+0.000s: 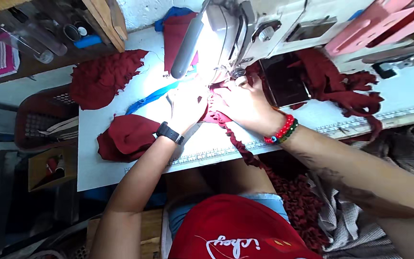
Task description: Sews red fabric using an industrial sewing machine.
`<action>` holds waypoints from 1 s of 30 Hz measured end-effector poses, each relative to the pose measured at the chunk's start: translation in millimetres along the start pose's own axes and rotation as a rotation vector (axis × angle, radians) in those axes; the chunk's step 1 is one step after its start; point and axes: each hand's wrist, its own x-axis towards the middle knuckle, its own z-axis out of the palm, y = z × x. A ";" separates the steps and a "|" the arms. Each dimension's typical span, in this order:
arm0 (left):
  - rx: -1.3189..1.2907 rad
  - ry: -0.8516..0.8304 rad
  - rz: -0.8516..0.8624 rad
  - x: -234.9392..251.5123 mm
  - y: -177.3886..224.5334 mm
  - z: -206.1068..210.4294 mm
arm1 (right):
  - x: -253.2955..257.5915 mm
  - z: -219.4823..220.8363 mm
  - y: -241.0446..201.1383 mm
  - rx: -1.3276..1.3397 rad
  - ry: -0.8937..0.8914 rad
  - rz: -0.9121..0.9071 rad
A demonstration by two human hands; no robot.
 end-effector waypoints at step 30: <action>0.048 0.100 0.207 -18.6 2.0 5.6 | -9.9 3.9 -6.9 -0.064 0.077 -0.017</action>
